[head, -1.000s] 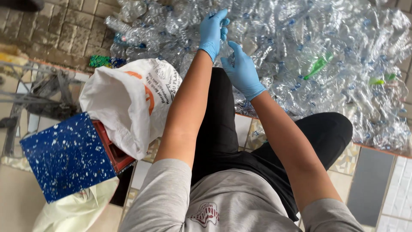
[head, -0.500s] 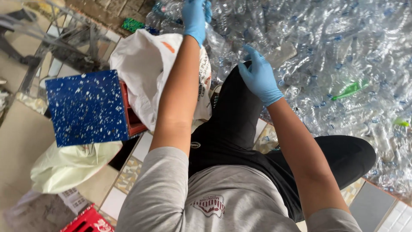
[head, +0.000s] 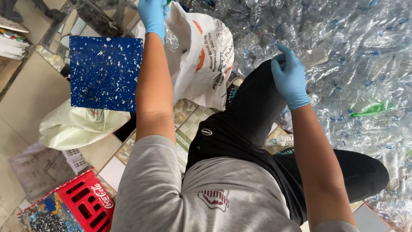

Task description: Sorting plastic bottles by removing their caps and placing them into a collection sack

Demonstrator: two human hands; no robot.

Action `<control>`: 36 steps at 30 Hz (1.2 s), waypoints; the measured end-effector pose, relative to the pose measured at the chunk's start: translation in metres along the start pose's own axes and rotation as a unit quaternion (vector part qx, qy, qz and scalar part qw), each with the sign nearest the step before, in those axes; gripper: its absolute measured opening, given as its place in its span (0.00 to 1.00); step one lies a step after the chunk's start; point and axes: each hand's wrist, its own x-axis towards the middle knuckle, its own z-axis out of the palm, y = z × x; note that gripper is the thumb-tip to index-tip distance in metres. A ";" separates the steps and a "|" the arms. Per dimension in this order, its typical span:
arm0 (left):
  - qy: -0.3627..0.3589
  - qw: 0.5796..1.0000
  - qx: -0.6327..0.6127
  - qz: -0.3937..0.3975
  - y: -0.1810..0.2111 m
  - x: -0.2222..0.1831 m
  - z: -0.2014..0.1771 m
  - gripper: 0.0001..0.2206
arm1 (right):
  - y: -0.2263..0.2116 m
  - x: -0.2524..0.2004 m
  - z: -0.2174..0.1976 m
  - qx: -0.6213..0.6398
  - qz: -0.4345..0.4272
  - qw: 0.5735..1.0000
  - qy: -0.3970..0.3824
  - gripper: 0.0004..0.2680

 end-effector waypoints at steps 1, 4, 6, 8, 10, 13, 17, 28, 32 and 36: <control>0.007 1.000 0.013 0.007 -0.013 0.005 -0.022 0.10 | -0.002 0.001 0.000 0.001 -0.001 1.000 -0.002 0.16; 0.017 0.999 0.038 0.020 -0.039 0.006 -0.030 0.10 | -0.004 0.002 -0.003 -0.023 -0.011 1.000 -0.006 0.15; -0.029 0.991 0.043 0.126 -0.049 0.005 -0.035 0.13 | -0.002 0.003 -0.003 -0.006 -0.015 1.000 0.004 0.15; -0.018 0.986 0.110 0.127 -0.048 -0.006 -0.041 0.14 | -0.001 0.002 -0.005 -0.006 -0.015 1.000 0.004 0.15; -0.007 0.976 0.176 0.128 -0.052 -0.010 -0.046 0.20 | 0.000 0.002 -0.007 -0.005 -0.015 1.000 0.003 0.15; 0.007 0.973 0.183 0.142 -0.065 -0.006 -0.053 0.20 | -0.001 0.002 -0.009 0.020 -0.011 1.000 0.002 0.15; 0.001 0.969 0.203 0.138 -0.082 0.003 -0.061 0.23 | -0.002 0.001 -0.010 0.003 -0.018 1.000 0.005 0.15; -0.105 0.964 0.097 0.223 -0.085 0.081 -0.031 0.11 | 0.014 -0.019 -0.021 -0.074 -0.007 0.990 0.116 0.14; -0.167 0.946 0.131 0.243 -0.080 0.085 0.024 0.18 | 0.038 -0.033 -0.028 -0.071 0.033 0.986 0.149 0.14; -0.217 0.930 0.124 0.269 -0.042 0.021 0.133 0.10 | 0.072 -0.047 -0.031 -0.120 0.079 0.978 0.152 0.14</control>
